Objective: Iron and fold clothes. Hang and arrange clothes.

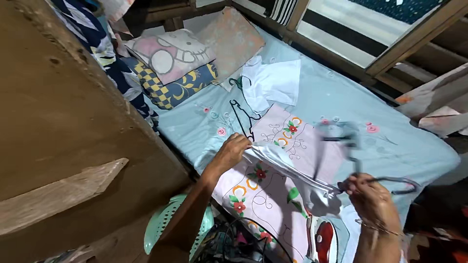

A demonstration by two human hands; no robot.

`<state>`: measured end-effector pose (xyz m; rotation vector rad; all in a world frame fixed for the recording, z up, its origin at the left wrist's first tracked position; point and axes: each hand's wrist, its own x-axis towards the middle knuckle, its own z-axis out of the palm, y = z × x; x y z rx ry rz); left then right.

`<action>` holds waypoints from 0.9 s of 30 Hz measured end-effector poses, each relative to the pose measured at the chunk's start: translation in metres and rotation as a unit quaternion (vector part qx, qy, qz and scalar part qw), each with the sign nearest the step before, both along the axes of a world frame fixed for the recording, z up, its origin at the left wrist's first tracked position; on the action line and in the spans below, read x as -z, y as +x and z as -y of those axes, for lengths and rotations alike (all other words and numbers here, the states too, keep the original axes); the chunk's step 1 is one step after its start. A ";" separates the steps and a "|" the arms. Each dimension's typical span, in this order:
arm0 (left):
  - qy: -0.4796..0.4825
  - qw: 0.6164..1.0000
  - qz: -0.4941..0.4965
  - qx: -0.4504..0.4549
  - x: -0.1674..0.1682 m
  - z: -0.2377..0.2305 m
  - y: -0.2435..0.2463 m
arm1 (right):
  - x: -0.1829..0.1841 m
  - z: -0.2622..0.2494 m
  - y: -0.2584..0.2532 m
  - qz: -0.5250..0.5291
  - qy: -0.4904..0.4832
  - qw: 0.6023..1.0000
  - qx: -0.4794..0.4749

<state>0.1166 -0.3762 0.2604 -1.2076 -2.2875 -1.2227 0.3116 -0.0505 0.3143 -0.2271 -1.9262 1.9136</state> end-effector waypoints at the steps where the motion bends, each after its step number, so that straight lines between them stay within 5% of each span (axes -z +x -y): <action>1: -0.008 1.000 0.016 -0.007 0.009 0.005 0.000 | 0.001 -0.003 0.004 -0.016 -0.032 0.999 0.003; 5: -0.035 0.994 0.101 0.034 0.025 0.007 0.018 | 0.010 0.028 -0.005 -0.036 -0.094 0.993 0.069; 9: -0.043 0.935 0.319 0.151 0.042 -0.018 0.057 | 0.042 0.084 -0.041 -0.003 -0.070 0.987 0.144; 14: -0.068 0.897 0.389 0.197 0.073 -0.034 0.077 | 0.057 0.112 -0.082 -0.032 -0.104 0.979 0.173; 21: -0.246 0.836 0.454 0.184 0.091 -0.001 0.074 | 0.035 0.085 -0.105 0.049 -0.187 0.971 0.143; 27: -0.139 0.838 0.521 0.083 0.111 0.014 0.092 | 0.082 0.117 -0.106 0.222 -0.109 0.966 0.078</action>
